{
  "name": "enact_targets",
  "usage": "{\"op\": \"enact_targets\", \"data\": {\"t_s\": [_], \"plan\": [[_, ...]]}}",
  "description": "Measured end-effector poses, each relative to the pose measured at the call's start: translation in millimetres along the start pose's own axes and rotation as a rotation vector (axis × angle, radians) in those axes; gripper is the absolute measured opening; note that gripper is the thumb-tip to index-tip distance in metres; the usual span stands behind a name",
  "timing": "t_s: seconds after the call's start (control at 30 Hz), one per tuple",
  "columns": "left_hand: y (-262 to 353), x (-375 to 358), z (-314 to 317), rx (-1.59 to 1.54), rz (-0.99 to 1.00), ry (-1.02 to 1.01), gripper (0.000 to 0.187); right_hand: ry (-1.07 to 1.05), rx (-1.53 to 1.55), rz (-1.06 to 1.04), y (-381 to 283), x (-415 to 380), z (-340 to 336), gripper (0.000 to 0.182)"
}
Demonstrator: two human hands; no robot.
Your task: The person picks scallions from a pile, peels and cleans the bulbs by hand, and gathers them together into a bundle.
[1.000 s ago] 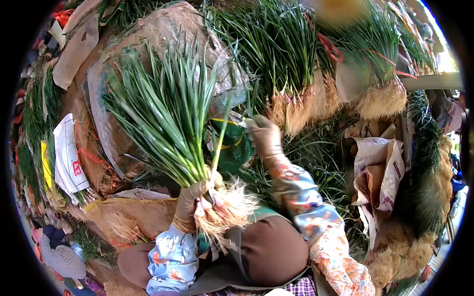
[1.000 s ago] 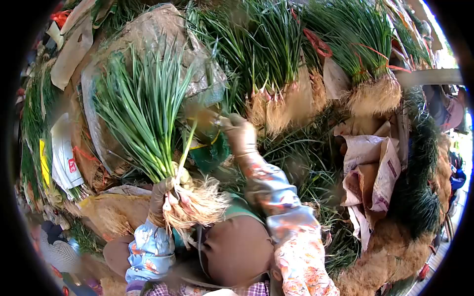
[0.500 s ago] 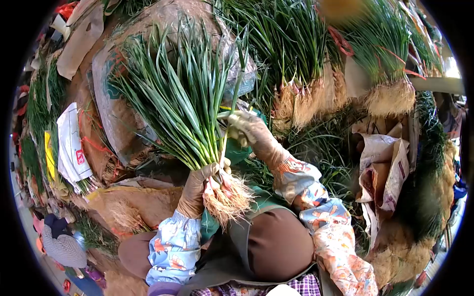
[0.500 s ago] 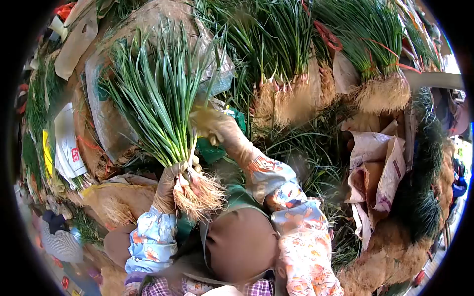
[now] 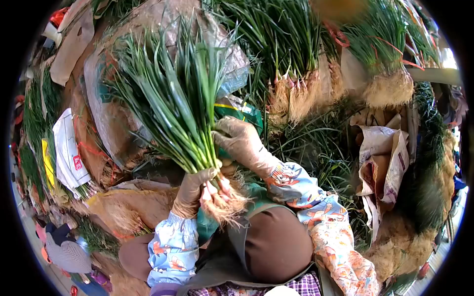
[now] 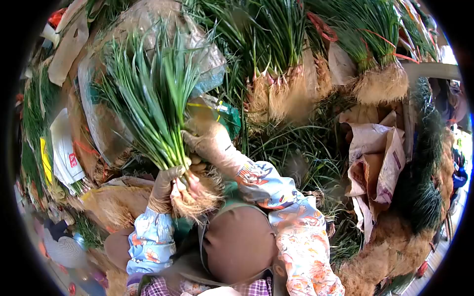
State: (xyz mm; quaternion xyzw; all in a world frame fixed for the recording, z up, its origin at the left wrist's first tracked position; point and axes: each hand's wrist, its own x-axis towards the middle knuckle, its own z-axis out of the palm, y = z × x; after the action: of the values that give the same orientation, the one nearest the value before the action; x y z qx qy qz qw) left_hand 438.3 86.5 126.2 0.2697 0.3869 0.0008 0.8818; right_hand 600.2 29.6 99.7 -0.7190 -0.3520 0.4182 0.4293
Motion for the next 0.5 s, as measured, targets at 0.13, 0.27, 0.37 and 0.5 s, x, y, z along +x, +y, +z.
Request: {"op": "enact_targets", "data": {"t_s": [0.13,0.27,0.37,0.5], "plan": [[-2,-5,-6,-0.15,0.092,0.009,0.039,-0.351,0.282,-0.006,-1,-10,-4,0.028],[0,-9,4,-0.411,0.176,-0.275,0.025,-0.363,-0.47,-0.175,23,-31,-7,0.028],[11,-6,-4,-0.534,0.288,-0.546,0.027,-0.715,-0.728,-0.196,72,-60,-36,0.024],[1,-1,-2,-0.597,0.246,-0.398,0.025,-0.128,0.06,0.222,33,-25,-79,0.022]]}}
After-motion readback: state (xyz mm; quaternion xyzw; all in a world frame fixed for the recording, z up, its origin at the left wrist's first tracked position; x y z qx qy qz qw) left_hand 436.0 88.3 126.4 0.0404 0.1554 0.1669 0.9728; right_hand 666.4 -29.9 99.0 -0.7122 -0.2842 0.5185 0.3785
